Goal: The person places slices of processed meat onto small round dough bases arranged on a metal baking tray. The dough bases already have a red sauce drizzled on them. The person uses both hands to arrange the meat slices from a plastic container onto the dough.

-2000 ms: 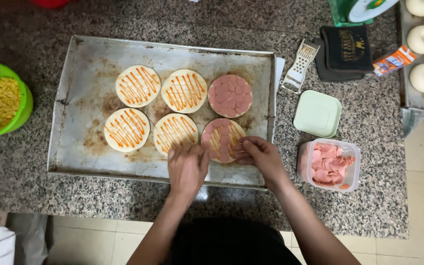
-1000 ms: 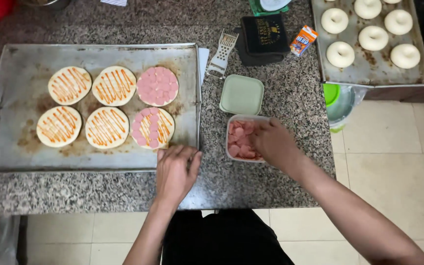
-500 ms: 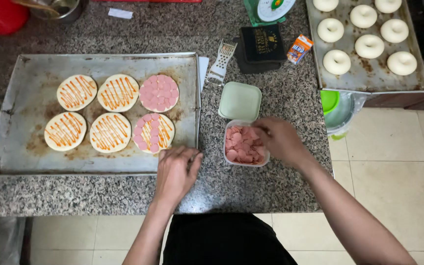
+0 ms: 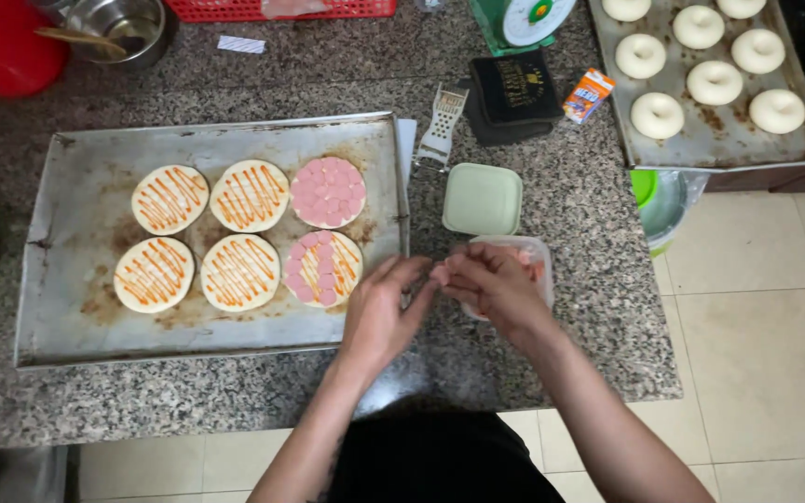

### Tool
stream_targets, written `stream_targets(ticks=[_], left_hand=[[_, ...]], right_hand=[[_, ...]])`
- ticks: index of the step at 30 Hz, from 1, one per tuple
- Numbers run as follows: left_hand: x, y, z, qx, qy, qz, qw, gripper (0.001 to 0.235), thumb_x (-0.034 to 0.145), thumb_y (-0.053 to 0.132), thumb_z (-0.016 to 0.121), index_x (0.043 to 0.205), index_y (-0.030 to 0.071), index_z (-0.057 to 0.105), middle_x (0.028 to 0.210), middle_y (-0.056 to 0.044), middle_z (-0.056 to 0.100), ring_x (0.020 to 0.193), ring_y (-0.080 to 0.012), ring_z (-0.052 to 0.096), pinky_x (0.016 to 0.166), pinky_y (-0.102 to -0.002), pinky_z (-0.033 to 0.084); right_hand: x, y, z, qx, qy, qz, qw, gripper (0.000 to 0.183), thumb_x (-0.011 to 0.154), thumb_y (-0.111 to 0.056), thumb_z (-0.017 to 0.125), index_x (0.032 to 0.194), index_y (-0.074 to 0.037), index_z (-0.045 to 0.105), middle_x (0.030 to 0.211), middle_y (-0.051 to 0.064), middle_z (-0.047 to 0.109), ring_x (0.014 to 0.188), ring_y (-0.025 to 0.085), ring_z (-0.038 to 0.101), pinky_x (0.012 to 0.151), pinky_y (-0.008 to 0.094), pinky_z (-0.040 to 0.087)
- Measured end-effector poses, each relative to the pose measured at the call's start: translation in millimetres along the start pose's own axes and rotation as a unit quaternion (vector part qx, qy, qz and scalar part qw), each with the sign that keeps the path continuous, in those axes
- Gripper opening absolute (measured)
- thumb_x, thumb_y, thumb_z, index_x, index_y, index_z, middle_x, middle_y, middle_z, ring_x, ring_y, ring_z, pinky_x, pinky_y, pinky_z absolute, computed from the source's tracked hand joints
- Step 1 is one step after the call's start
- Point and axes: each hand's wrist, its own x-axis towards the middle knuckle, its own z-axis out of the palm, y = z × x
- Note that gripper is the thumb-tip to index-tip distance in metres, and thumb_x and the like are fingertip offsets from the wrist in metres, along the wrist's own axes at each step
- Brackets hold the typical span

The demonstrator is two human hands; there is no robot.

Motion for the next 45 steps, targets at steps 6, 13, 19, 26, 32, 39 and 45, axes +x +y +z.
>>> stream_targets(ticks=[6,13,19,26,32,39,45], left_hand=[[-15,-57,-21,-0.011,0.034,0.018,0.999,0.011,0.110,0.024,0.089,0.120,0.023,0.093,0.099,-0.005,0.085,0.101,-0.0366,0.088,0.093,-0.049,0.069],[-19,-76,-70,-0.075,0.065,-0.017,0.995,0.010,0.111,0.019,0.088,0.116,0.017,0.097,0.095,-0.012,0.088,0.097,-0.0375,0.089,0.089,-0.048,0.070],[-20,-108,-81,0.071,0.073,0.107,0.989,0.017,0.110,0.018,0.088,0.125,0.012,0.092,0.102,-0.014,0.084,0.105,-0.0431,0.085,0.097,-0.053,0.066],[-23,-144,-73,0.250,0.095,0.240,0.933,0.012,0.115,0.019,0.076,0.122,0.019,0.086,0.107,-0.007,0.076,0.109,-0.0325,0.076,0.113,-0.050,0.057],[-27,-140,-80,0.267,0.089,0.231,0.931,0.004,0.110,0.022,0.083,0.111,0.018,0.081,0.104,-0.007,0.074,0.106,-0.0310,0.074,0.120,-0.053,0.054],[-36,-140,-103,0.088,0.098,0.047,0.990,0.006,0.107,0.020,0.088,0.112,0.017,0.089,0.103,-0.009,0.083,0.104,-0.0409,0.081,0.102,-0.057,0.060],[-71,-211,-92,0.066,0.118,-0.198,0.971,0.015,0.103,0.028,0.093,0.096,0.015,0.092,0.084,-0.020,0.081,0.093,-0.0508,0.083,0.089,-0.062,0.063]], right_hand=[[15,46,52,-0.005,0.018,0.013,1.000,0.025,0.114,-0.009,0.087,0.134,0.001,0.076,0.111,0.008,0.073,0.107,0.033,0.089,0.103,0.058,0.079],[26,70,94,-0.055,-0.034,0.052,0.997,0.046,0.122,-0.021,0.078,0.152,0.014,0.080,0.126,0.031,0.085,0.123,0.044,0.088,0.116,0.065,0.073],[38,79,111,-0.070,-0.030,0.068,0.995,0.040,0.119,-0.018,0.084,0.143,0.014,0.083,0.114,0.027,0.084,0.114,0.040,0.088,0.115,0.065,0.074],[58,90,112,-0.074,-0.031,0.107,0.991,0.052,0.120,-0.020,0.082,0.153,0.020,0.075,0.125,0.034,0.085,0.128,0.047,0.086,0.122,0.068,0.070],[75,113,112,-0.091,-0.008,0.119,0.989,0.051,0.110,-0.022,0.095,0.139,0.019,0.083,0.108,0.027,0.086,0.109,0.040,0.090,0.115,0.063,0.073],[66,94,137,-0.076,0.025,0.107,0.991,0.050,0.112,-0.020,0.090,0.140,0.020,0.080,0.109,0.029,0.082,0.107,0.041,0.088,0.110,0.063,0.074],[62,89,122,-0.082,0.047,0.115,0.989,0.038,0.118,-0.026,0.081,0.136,0.008,0.081,0.104,0.024,0.084,0.099,0.039,0.092,0.093,0.053,0.079]])
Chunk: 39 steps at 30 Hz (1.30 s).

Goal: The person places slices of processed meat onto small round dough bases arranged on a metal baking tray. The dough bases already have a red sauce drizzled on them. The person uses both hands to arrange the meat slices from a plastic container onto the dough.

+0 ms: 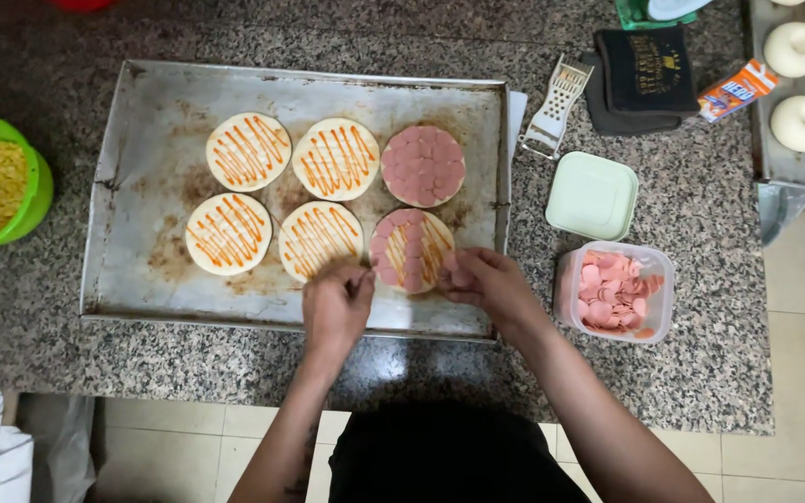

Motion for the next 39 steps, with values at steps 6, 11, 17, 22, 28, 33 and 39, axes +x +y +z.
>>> stream_targets(ticks=[6,11,17,22,28,33,39], left_hand=[[-3,25,19,-0.011,-0.095,0.039,0.995,0.010,0.100,0.031,0.092,0.098,0.022,0.095,0.083,-0.011,0.083,0.091,-0.0427,0.086,0.086,-0.053,0.067],[-8,18,29,0.116,-0.029,0.102,0.988,0.012,0.101,0.035,0.088,0.093,0.026,0.089,0.086,-0.004,0.080,0.097,-0.0331,0.083,0.099,-0.048,0.057],[-11,11,41,0.179,0.016,0.132,0.975,0.015,0.102,0.037,0.088,0.093,0.025,0.085,0.090,-0.003,0.081,0.098,-0.0309,0.082,0.096,-0.047,0.053],[-15,9,41,0.185,0.034,0.136,0.973,0.018,0.100,0.037,0.089,0.088,0.025,0.080,0.090,-0.002,0.078,0.098,-0.0294,0.080,0.097,-0.045,0.052],[-6,32,0,0.105,0.033,0.104,0.988,0.029,0.103,0.042,0.090,0.092,0.018,0.078,0.090,-0.010,0.076,0.099,-0.0377,0.081,0.097,-0.050,0.058],[10,63,-7,0.026,-0.042,0.173,0.984,0.017,0.109,0.032,0.086,0.124,0.025,0.091,0.106,-0.002,0.081,0.110,-0.0362,0.084,0.099,-0.050,0.063],[20,92,-16,0.048,-0.039,0.210,0.976,0.021,0.105,0.026,0.089,0.122,0.015,0.093,0.107,-0.015,0.083,0.112,-0.0462,0.082,0.099,-0.059,0.060]], right_hand=[[14,19,-17,0.001,0.003,0.001,1.000,0.031,0.119,-0.027,0.081,0.129,0.002,0.081,0.098,0.019,0.085,0.096,0.036,0.093,0.088,0.049,0.080],[1,7,-19,-0.033,-0.039,-0.005,0.999,0.038,0.128,-0.028,0.071,0.139,0.006,0.082,0.118,0.025,0.087,0.115,0.039,0.091,0.101,0.055,0.077],[-5,4,-14,-0.020,-0.020,0.003,1.000,0.034,0.126,-0.028,0.073,0.132,0.004,0.083,0.113,0.022,0.088,0.106,0.035,0.092,0.094,0.049,0.079],[3,15,-13,-0.016,-0.014,0.006,1.000,0.035,0.124,-0.027,0.074,0.134,0.005,0.082,0.105,0.021,0.086,0.098,0.036,0.092,0.089,0.048,0.080],[6,16,-1,-0.002,-0.014,0.014,1.000,0.039,0.125,-0.029,0.070,0.137,0.007,0.081,0.099,0.021,0.084,0.093,0.039,0.092,0.085,0.051,0.080],[20,23,9,-0.027,-0.036,0.009,0.999,0.043,0.127,-0.033,0.069,0.133,0.006,0.084,0.097,0.021,0.083,0.091,0.041,0.092,0.086,0.058,0.081],[19,12,20,-0.089,-0.052,-0.013,0.995,0.045,0.127,-0.035,0.072,0.133,0.006,0.089,0.098,0.025,0.083,0.093,0.045,0.092,0.089,0.063,0.080]])
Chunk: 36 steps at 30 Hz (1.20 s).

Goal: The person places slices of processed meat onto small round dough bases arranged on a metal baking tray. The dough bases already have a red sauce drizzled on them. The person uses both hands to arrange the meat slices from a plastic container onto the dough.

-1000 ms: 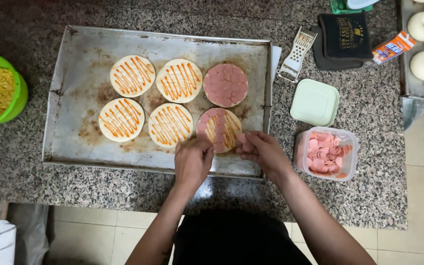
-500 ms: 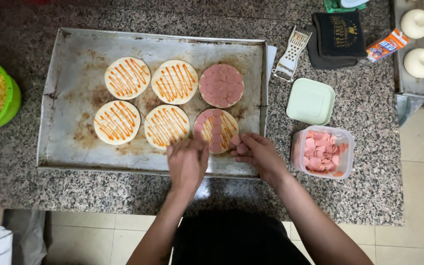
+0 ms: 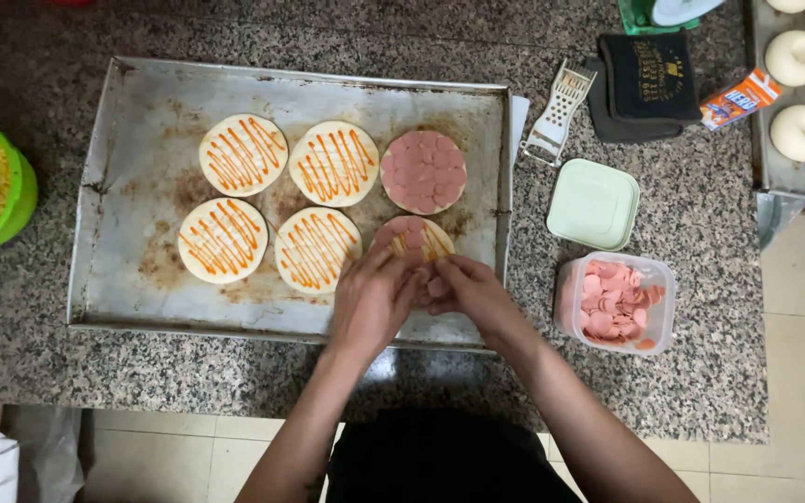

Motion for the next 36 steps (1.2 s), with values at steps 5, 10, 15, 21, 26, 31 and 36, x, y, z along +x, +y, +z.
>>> stream_targets(ticks=[5,10,15,21,26,31,36], left_hand=[[7,-37,18,-0.069,0.012,-0.120,0.990,0.013,0.103,0.035,0.095,0.105,0.022,0.094,0.091,-0.010,0.083,0.102,-0.0416,0.085,0.093,-0.053,0.067],[10,-75,34,0.038,0.041,-0.173,0.983,0.017,0.108,0.034,0.087,0.105,0.019,0.093,0.092,-0.012,0.081,0.105,-0.0430,0.084,0.099,-0.058,0.063],[25,-59,46,0.024,-0.015,-0.086,0.996,0.016,0.108,0.033,0.083,0.105,0.021,0.094,0.094,-0.008,0.084,0.103,-0.0391,0.086,0.098,-0.054,0.062],[14,-84,84,0.139,0.038,-0.086,0.986,0.014,0.105,0.034,0.085,0.109,0.022,0.091,0.101,-0.007,0.083,0.105,-0.0343,0.082,0.107,-0.050,0.052],[14,-83,85,0.173,0.048,-0.087,0.980,0.013,0.102,0.035,0.087,0.108,0.023,0.090,0.101,-0.004,0.082,0.104,-0.0318,0.080,0.103,-0.050,0.052],[13,-89,95,0.187,0.076,-0.074,0.977,0.014,0.098,0.036,0.091,0.098,0.024,0.084,0.098,-0.003,0.079,0.099,-0.0308,0.079,0.097,-0.049,0.051],[5,-74,80,0.129,0.070,-0.058,0.987,0.016,0.101,0.036,0.088,0.099,0.022,0.082,0.108,-0.004,0.082,0.107,-0.0329,0.080,0.097,-0.047,0.054]], right_hand=[[-15,-24,6,0.022,0.008,0.002,1.000,0.038,0.124,-0.021,0.071,0.142,0.010,0.084,0.114,0.031,0.081,0.105,0.046,0.090,0.099,0.063,0.078],[-22,-29,2,0.042,0.024,-0.015,0.999,0.046,0.106,0.003,0.083,0.150,0.015,0.077,0.131,0.036,0.084,0.119,0.044,0.087,0.110,0.054,0.073],[-10,-15,-5,0.071,0.027,-0.033,0.997,0.042,0.110,0.008,0.077,0.151,0.012,0.077,0.134,0.027,0.089,0.120,0.032,0.088,0.109,0.046,0.074],[7,7,-18,0.082,0.060,-0.033,0.994,0.040,0.113,0.001,0.080,0.152,0.009,0.079,0.124,0.025,0.090,0.111,0.035,0.090,0.106,0.054,0.078],[6,7,-18,0.087,0.060,-0.030,0.994,0.039,0.113,-0.004,0.085,0.149,0.010,0.080,0.120,0.024,0.090,0.107,0.036,0.091,0.102,0.053,0.079],[-15,-20,-4,0.076,0.065,-0.022,0.995,0.037,0.114,-0.005,0.083,0.148,0.010,0.082,0.119,0.026,0.087,0.110,0.043,0.091,0.105,0.058,0.078],[-24,-34,5,0.076,0.054,-0.029,0.995,0.041,0.117,-0.003,0.074,0.155,0.009,0.079,0.119,0.026,0.080,0.112,0.043,0.089,0.110,0.061,0.076]])
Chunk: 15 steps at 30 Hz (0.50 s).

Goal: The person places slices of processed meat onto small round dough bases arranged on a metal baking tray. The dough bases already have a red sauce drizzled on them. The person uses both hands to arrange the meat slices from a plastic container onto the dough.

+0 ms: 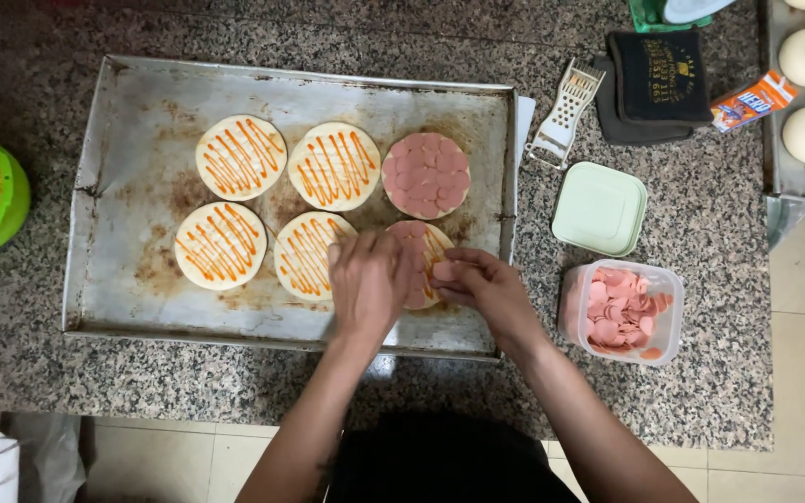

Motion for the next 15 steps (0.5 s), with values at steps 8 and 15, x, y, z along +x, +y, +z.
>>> stream_targets(ticks=[8,15], left_hand=[[16,42,-67,-0.064,-0.093,0.127,0.985,0.008,0.104,0.029,0.088,0.101,0.022,0.085,0.106,-0.004,0.081,0.113,-0.0334,0.078,0.097,-0.048,0.053],[14,47,-99,-0.131,-0.096,0.022,0.986,0.014,0.110,0.028,0.086,0.114,0.017,0.093,0.139,-0.018,0.089,0.131,-0.0447,0.082,0.106,-0.057,0.058]], right_hand=[[24,28,-8,-0.092,-0.063,-0.051,0.992,0.044,0.118,-0.001,0.069,0.161,-0.001,0.078,0.113,0.020,0.087,0.108,0.032,0.089,0.103,0.053,0.078],[14,21,-5,-0.062,-0.037,-0.031,0.997,0.040,0.120,-0.002,0.070,0.160,0.004,0.078,0.117,0.028,0.090,0.112,0.036,0.090,0.104,0.055,0.078]])
